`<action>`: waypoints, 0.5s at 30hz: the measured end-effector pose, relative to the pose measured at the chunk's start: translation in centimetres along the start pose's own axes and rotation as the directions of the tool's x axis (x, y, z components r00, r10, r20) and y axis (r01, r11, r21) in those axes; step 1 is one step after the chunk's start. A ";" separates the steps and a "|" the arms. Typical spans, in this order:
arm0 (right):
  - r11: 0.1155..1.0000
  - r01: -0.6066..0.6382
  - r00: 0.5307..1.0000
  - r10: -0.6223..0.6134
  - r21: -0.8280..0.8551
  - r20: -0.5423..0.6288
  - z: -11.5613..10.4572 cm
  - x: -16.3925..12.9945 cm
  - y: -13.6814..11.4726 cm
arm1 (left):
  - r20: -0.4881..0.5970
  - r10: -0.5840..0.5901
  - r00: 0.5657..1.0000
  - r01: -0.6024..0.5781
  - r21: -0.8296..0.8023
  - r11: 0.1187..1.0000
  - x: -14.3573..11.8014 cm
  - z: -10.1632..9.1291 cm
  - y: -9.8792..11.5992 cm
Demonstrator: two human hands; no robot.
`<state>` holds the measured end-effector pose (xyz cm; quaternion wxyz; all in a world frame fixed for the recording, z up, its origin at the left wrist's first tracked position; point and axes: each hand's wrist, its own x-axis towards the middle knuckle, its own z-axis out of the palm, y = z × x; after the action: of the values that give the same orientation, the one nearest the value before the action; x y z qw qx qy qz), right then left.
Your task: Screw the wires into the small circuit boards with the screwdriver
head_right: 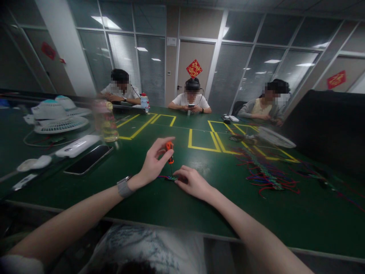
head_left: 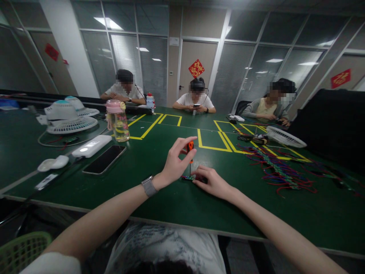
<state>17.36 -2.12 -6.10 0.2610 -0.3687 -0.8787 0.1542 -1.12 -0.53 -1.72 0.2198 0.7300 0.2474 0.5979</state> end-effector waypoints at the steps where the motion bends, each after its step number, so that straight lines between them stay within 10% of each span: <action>1: 1.000 0.002 1.000 -0.002 0.009 -0.014 0.0 0.0 0.0 | 0.021 -0.012 1.000 0.013 -0.026 1.000 0.0 0.0 0.0; 15: 0.993 0.117 0.993 -0.116 0.014 -0.028 0.1 -0.1 0.0 | 0.005 -0.074 0.997 0.074 -0.085 0.994 0.0 0.2 -0.4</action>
<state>17.37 -2.22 -6.24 0.2846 -0.3167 -0.8938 0.1407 -1.01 -0.19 -2.02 0.2730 0.7108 0.2485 0.5987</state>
